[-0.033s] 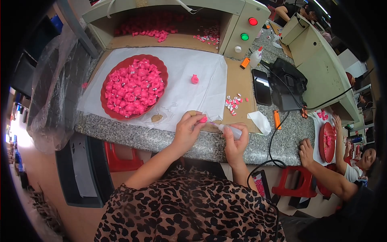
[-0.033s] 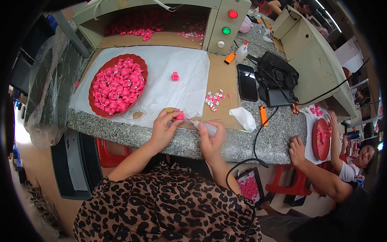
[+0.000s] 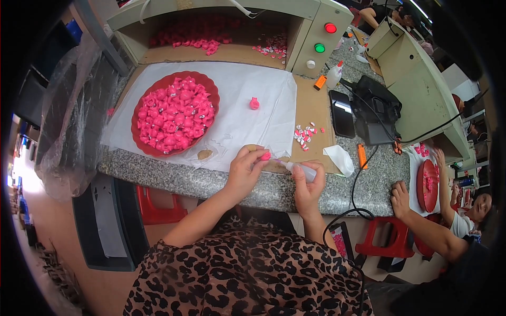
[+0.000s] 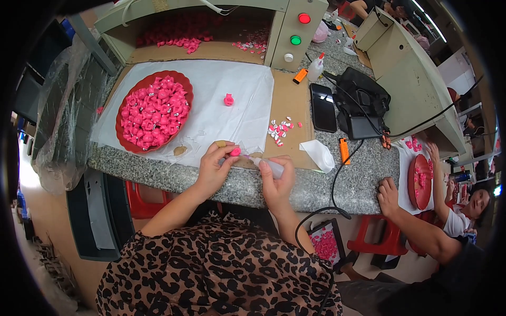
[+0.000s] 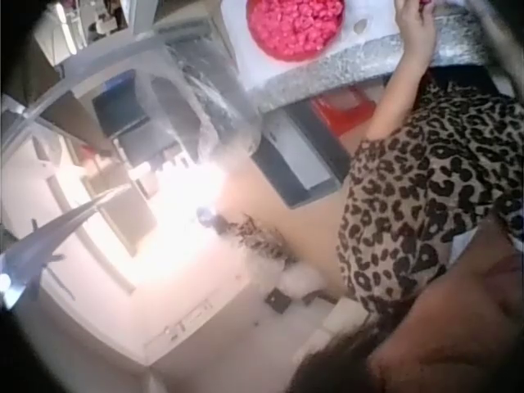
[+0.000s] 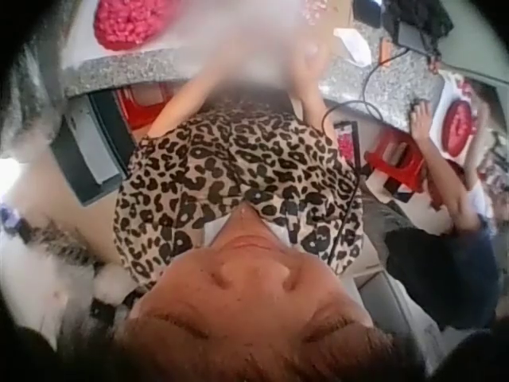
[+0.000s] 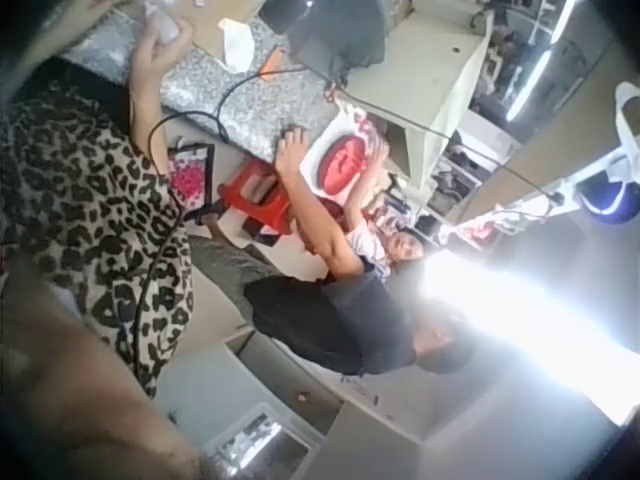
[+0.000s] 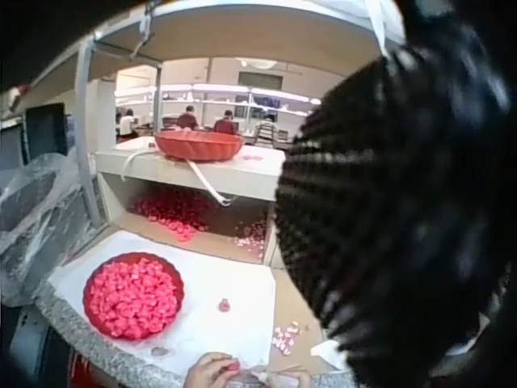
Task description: The person assembles small plastic figures by applying adhesive to the figure pieces with a glue bottle applicator and attaching small plastic details by hand.
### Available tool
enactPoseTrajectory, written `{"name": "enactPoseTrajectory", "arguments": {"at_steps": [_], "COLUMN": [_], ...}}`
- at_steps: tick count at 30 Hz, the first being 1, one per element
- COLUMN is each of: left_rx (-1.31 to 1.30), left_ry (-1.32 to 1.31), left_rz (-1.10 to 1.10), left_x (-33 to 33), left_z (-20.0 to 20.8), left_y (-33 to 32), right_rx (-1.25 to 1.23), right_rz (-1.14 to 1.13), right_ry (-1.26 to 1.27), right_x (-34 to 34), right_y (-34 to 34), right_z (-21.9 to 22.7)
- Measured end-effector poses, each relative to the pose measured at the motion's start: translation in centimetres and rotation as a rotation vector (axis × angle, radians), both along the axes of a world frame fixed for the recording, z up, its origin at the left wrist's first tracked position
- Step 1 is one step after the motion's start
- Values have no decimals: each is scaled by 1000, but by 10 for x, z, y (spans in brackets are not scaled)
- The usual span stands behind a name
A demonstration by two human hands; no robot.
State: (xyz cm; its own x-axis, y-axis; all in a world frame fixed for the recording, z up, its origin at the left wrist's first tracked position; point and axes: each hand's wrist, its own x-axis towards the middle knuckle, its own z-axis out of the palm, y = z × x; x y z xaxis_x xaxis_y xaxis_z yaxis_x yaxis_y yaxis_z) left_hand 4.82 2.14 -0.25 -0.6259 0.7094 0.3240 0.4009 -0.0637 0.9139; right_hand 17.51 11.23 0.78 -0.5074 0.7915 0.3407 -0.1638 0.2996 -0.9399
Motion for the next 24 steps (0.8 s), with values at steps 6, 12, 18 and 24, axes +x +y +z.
{"name": "enactPoseTrajectory", "arguments": {"at_steps": [6, 12, 18, 24], "left_rx": [-14, -28, 8, -103], "left_ry": [-13, 123, -591, -337], "left_rz": [-40, -120, -383, -381], "left_x": [-1, -8, -24, -27], "left_z": [3, 3, 7, 9], "left_y": [-1, -4, -5, -6], "right_rx": [-43, -392, -460, -226], "right_rz": [10, 12, 51, 94], "right_ry": [17, 195, 255, 84], "right_x": [-1, 0, -1, -2], "right_y": [0, 7, 13, 12], "right_z": [3, 5, 12, 13]}}
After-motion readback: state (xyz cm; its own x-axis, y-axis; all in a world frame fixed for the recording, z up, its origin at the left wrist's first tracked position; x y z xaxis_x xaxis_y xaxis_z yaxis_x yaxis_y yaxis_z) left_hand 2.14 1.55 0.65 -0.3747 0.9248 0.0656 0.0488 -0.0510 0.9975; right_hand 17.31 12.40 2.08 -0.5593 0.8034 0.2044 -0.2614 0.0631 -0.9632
